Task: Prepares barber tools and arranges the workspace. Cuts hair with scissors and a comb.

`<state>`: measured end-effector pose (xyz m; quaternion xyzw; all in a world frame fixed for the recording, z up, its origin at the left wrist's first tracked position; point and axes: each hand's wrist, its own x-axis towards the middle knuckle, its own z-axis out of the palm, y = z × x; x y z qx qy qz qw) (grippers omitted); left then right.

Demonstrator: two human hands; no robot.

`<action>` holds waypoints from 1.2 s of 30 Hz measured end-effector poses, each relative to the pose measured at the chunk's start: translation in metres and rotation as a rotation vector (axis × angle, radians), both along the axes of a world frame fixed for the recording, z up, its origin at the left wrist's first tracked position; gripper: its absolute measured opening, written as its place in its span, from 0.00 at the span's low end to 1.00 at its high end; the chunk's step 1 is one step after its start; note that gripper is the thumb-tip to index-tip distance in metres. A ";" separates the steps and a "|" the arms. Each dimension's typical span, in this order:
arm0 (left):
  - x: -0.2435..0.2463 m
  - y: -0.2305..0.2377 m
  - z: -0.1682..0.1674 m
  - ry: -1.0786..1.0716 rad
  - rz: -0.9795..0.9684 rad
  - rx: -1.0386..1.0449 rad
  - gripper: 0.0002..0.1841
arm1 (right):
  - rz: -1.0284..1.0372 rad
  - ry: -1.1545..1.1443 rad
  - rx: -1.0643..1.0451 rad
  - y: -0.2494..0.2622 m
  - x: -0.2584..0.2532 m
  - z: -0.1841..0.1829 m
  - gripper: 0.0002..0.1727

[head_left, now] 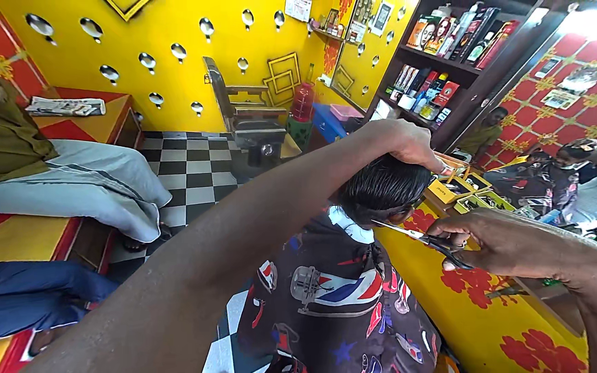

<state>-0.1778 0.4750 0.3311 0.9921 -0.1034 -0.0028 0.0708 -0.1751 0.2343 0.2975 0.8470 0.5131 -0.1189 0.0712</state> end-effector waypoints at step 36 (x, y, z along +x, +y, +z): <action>0.000 -0.007 0.002 0.017 0.026 0.004 0.44 | -0.012 -0.034 0.015 0.057 -0.023 -0.011 0.12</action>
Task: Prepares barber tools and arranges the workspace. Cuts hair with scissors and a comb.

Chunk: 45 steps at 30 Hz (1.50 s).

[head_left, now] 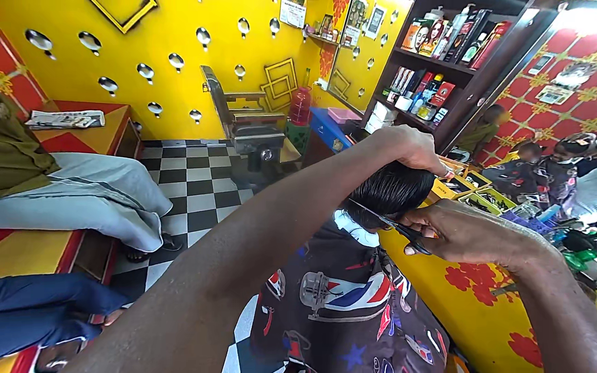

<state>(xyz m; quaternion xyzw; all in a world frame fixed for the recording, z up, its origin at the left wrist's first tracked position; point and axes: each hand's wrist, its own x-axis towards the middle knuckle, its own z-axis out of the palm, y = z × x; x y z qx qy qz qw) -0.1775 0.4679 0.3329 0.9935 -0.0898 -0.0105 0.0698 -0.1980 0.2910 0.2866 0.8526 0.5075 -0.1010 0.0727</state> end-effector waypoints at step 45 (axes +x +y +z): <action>-0.161 0.070 -0.234 -1.074 -0.341 -0.062 0.09 | 0.049 0.769 0.987 -0.123 -0.100 -0.216 0.13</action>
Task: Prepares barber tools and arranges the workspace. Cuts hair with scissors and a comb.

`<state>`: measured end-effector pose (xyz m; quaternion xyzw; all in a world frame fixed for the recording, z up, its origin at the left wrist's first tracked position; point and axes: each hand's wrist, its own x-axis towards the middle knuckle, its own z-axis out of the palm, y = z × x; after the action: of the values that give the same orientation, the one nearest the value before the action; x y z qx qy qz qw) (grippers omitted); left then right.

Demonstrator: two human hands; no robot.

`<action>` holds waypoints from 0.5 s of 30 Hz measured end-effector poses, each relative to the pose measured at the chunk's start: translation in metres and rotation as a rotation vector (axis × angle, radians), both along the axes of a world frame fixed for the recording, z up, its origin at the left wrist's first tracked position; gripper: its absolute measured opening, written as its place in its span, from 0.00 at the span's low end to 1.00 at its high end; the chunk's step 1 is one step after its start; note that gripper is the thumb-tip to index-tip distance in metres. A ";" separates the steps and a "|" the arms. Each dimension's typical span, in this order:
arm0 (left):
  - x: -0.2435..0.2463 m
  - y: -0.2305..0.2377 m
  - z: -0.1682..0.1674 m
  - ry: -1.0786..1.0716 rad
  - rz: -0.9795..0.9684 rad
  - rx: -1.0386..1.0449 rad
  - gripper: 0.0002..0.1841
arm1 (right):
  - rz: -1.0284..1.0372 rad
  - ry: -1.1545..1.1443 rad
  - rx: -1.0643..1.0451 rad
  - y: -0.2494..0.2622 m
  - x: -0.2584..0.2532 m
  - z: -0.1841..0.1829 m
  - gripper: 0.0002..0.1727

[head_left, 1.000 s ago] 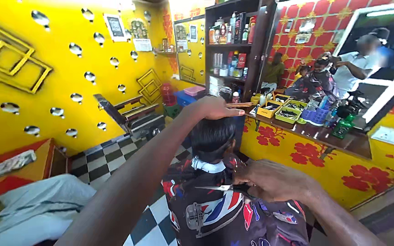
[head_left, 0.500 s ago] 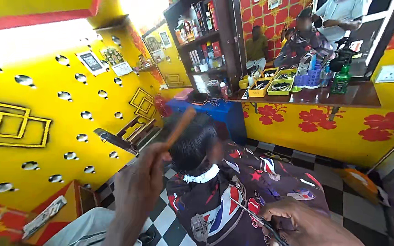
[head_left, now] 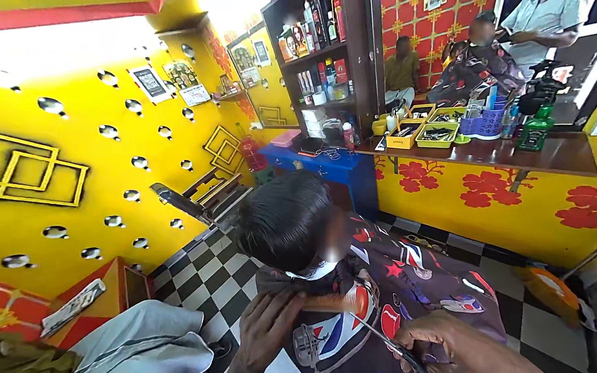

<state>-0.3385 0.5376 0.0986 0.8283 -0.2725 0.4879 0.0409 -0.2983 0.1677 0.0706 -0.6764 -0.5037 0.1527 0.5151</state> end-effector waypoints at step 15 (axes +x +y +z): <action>0.014 0.050 -0.002 0.012 -0.275 -0.003 0.09 | 0.018 0.223 0.249 0.028 -0.027 0.016 0.14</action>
<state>-0.3248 0.5874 0.0964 0.7859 -0.3825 0.4733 0.1102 -0.3257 0.1955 0.0871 -0.5816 -0.4645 0.1677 0.6464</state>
